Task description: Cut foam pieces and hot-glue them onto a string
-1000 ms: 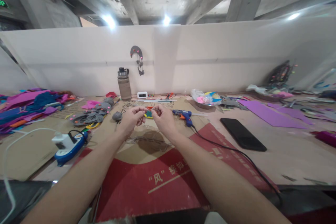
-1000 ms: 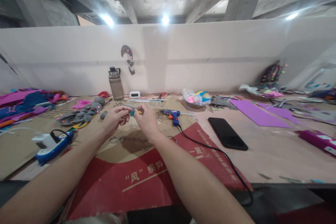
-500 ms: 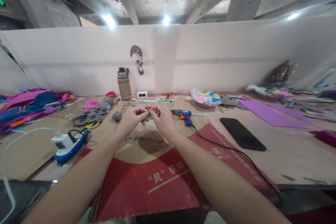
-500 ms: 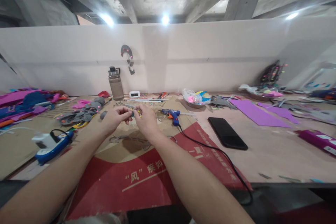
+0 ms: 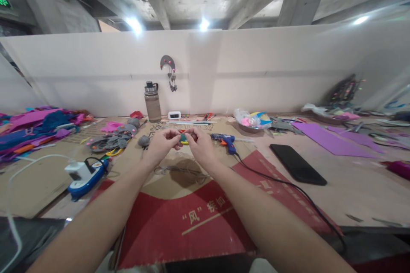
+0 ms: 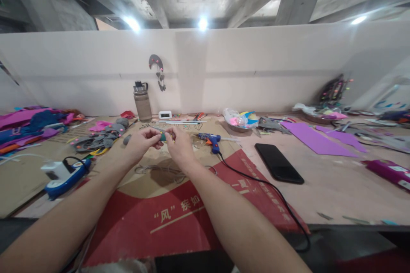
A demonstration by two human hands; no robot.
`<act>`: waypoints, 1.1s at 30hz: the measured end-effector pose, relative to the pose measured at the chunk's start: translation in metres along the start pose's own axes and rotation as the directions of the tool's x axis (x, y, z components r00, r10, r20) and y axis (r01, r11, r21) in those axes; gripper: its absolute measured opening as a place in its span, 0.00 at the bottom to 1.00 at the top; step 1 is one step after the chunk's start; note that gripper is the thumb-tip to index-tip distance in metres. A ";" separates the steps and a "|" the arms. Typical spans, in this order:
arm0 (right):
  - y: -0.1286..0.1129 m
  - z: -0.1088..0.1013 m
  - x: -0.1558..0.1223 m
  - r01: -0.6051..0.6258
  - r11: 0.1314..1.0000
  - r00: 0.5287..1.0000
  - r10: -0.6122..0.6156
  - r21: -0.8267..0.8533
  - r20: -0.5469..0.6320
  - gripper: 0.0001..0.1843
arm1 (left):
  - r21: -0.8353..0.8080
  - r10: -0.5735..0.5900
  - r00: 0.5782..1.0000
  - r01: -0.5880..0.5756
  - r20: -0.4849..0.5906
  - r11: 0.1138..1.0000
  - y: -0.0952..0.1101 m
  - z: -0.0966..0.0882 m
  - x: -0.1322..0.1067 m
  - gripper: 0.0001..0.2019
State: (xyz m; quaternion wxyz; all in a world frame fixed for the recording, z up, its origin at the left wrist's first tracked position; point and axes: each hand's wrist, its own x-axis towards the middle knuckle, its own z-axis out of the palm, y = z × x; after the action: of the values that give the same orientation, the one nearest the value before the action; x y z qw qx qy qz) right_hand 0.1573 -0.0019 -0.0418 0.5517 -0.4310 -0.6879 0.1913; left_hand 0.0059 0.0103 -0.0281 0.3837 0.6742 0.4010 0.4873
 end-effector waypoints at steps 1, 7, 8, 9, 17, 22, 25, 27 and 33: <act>0.000 0.000 0.000 0.005 1.000 1.000 -0.005 -0.003 0.002 0.09 | -0.010 0.001 1.000 -0.001 0.002 1.000 0.000 0.000 0.000 0.13; 0.000 0.000 -0.001 0.011 1.000 1.000 -0.011 -0.018 -0.002 0.09 | -0.071 -0.005 0.998 0.009 0.056 0.997 0.003 0.002 -0.003 0.15; -0.001 -0.001 0.000 0.010 1.000 1.000 -0.010 -0.023 -0.002 0.09 | -0.076 -0.011 0.998 0.016 0.065 0.997 0.003 0.002 -0.003 0.15; -0.001 -0.001 0.000 0.009 1.000 1.000 -0.009 -0.028 -0.001 0.09 | -0.077 -0.017 0.998 0.022 0.066 0.997 0.003 0.002 -0.003 0.15; -0.001 -0.001 0.000 0.078 0.995 0.997 -0.077 -0.068 0.008 0.08 | -0.015 -0.036 0.999 0.037 0.036 0.999 0.004 0.002 -0.005 0.15; -0.005 -0.003 -0.001 0.082 0.990 0.996 -0.085 -0.113 -0.026 0.07 | 0.004 -0.029 1.000 0.029 0.000 1.000 0.007 0.003 -0.006 0.13; -0.008 -0.005 -0.001 0.075 0.986 0.997 -0.078 -0.152 -0.017 0.06 | -0.005 -0.016 1.000 0.016 -0.015 1.000 0.006 0.003 -0.006 0.12; -0.008 -0.006 -0.002 0.078 0.983 0.997 -0.080 -0.166 -0.003 0.06 | -0.016 -0.009 0.999 0.009 -0.032 1.000 0.005 0.003 -0.005 0.12; -0.009 -0.004 -0.005 0.082 0.980 0.997 -0.081 -0.184 0.011 0.07 | -0.037 -0.002 0.998 0.000 -0.066 0.999 0.005 0.002 -0.005 0.12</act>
State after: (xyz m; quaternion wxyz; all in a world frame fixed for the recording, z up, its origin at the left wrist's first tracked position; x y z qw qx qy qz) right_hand 0.1581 -0.0113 -0.0370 0.5155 -0.4513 -0.7208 0.1049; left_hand 0.0076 0.0034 -0.0264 0.3828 0.6505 0.4048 0.5162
